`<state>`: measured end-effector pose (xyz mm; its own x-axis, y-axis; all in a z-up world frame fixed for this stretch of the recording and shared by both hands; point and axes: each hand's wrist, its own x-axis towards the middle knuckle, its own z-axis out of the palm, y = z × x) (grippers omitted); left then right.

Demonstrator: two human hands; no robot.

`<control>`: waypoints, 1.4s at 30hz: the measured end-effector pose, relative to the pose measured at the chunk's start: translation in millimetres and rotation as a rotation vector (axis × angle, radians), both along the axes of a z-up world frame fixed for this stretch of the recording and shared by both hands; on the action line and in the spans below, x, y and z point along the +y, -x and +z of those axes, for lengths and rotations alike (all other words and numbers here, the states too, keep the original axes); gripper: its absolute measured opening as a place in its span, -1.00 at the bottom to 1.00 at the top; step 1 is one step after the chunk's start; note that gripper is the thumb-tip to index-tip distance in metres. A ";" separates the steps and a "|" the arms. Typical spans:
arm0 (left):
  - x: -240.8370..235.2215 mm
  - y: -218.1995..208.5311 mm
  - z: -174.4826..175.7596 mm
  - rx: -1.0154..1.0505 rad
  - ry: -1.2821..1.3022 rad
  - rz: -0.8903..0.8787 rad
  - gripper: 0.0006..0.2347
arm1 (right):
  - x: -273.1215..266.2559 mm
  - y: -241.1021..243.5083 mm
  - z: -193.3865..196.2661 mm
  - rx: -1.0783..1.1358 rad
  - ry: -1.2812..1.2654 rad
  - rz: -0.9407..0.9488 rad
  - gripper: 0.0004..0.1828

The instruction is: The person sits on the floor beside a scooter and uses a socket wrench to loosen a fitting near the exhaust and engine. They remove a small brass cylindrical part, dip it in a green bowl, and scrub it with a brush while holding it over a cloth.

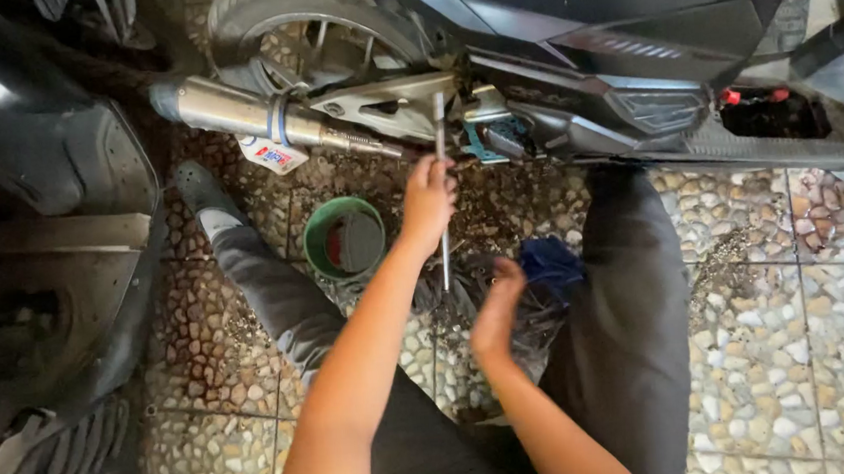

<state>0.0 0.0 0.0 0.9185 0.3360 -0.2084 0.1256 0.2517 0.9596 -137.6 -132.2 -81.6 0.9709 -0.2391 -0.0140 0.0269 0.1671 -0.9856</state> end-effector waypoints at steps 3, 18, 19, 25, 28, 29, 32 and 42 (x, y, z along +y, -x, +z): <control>2.0 -22.8 -9.6 0.144 0.179 -0.094 -0.83 | 9.4 9.1 45.8 -0.283 0.148 0.285 -0.26; -11.6 -62.9 -25.7 0.383 0.492 -0.140 -0.83 | 14.7 9.4 26.7 0.043 0.091 0.225 -0.62; -12.0 -66.4 -29.3 0.384 0.495 -0.140 -0.83 | 15.9 6.3 29.1 0.044 0.095 0.226 -0.62; -14.1 -81.4 -42.1 0.387 0.447 -0.113 -0.90 | 19.7 -9.0 39.4 0.021 -0.142 0.111 -0.63; -17.3 -81.5 -35.8 0.407 0.394 -0.089 -0.92 | 18.5 -13.3 39.0 0.095 -0.396 0.083 -0.65; -17.9 -80.9 -32.0 0.405 0.360 -0.089 -0.92 | 17.2 -13.2 39.6 0.084 -0.340 0.097 -0.64; -19.3 -74.2 -28.4 0.377 0.318 -0.106 -0.91 | 16.4 -10.3 38.9 0.028 -0.260 0.119 -0.65; -13.9 -73.3 -26.2 0.286 0.469 -0.104 -0.94 | 15.0 -6.7 55.5 0.092 0.117 0.172 -0.74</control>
